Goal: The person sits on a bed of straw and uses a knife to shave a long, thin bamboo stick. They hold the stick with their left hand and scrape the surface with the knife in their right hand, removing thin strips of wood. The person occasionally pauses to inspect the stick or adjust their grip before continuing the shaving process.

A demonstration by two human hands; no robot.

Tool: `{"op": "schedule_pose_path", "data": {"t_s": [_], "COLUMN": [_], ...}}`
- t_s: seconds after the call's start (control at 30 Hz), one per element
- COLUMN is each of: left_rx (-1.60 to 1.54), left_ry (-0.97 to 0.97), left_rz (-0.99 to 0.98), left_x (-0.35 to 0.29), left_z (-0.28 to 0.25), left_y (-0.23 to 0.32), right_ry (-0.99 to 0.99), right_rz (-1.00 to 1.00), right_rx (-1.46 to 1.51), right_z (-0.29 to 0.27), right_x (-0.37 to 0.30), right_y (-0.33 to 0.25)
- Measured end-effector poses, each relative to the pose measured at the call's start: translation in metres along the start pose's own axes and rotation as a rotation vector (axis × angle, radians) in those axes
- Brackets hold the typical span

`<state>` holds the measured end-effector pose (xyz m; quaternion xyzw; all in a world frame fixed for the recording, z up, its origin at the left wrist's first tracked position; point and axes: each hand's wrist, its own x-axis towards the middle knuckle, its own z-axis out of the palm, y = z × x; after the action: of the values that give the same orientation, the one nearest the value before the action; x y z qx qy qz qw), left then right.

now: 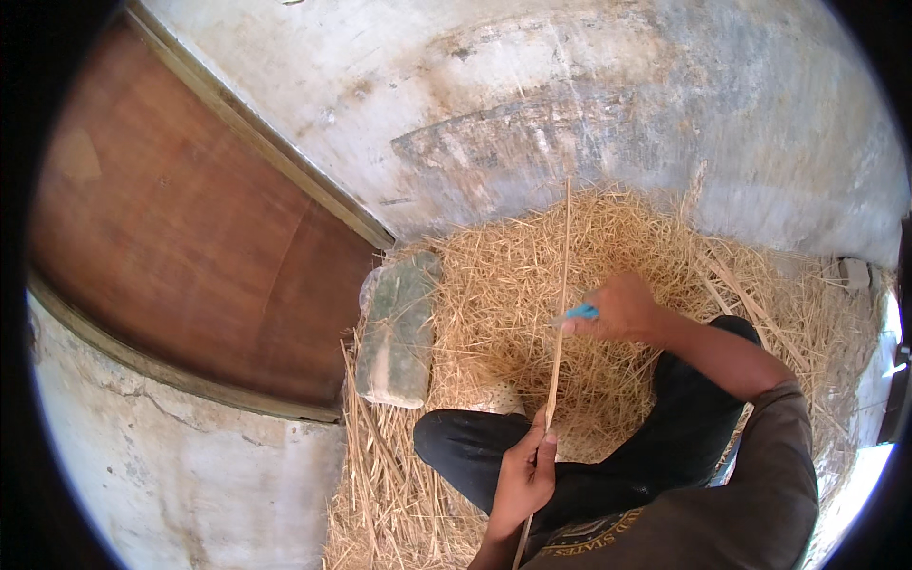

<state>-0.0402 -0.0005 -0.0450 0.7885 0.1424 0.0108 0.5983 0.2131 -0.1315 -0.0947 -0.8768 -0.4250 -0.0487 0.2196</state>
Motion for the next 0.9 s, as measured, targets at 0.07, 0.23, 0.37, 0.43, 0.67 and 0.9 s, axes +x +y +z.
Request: {"op": "schedule_pose_path", "data": {"t_s": [0.07,0.23,0.37,0.43,0.67,0.9], "left_rx": [0.039,-0.012,-0.007,-0.129,-0.774,-0.836], "left_ry": [-0.013,-0.071,-0.151,-0.17,-0.037,-0.011], "left_rz": [0.018,0.048,-0.001,-0.13,-0.26,-0.29], "left_x": [-0.001,-0.029,-0.041,-0.046,0.002,0.015], "left_z": [0.0,0.003,0.004,-0.001,-0.018,-0.011], "left_y": [-0.006,0.01,0.001,-0.001,-0.017,-0.003], "right_ry": [0.156,0.08,0.229,0.248,-0.06,0.061], "right_rz": [0.046,0.443,0.68,0.827,0.237,-0.127], "right_rx": [-0.061,0.009,-0.046,0.055,0.074,0.045], "right_z": [0.009,-0.025,-0.036,-0.038,-0.029,-0.004], "right_x": [0.007,0.045,0.051,0.043,0.005,-0.015], "right_y": [0.018,0.087,0.15,0.165,0.009,-0.056]}}
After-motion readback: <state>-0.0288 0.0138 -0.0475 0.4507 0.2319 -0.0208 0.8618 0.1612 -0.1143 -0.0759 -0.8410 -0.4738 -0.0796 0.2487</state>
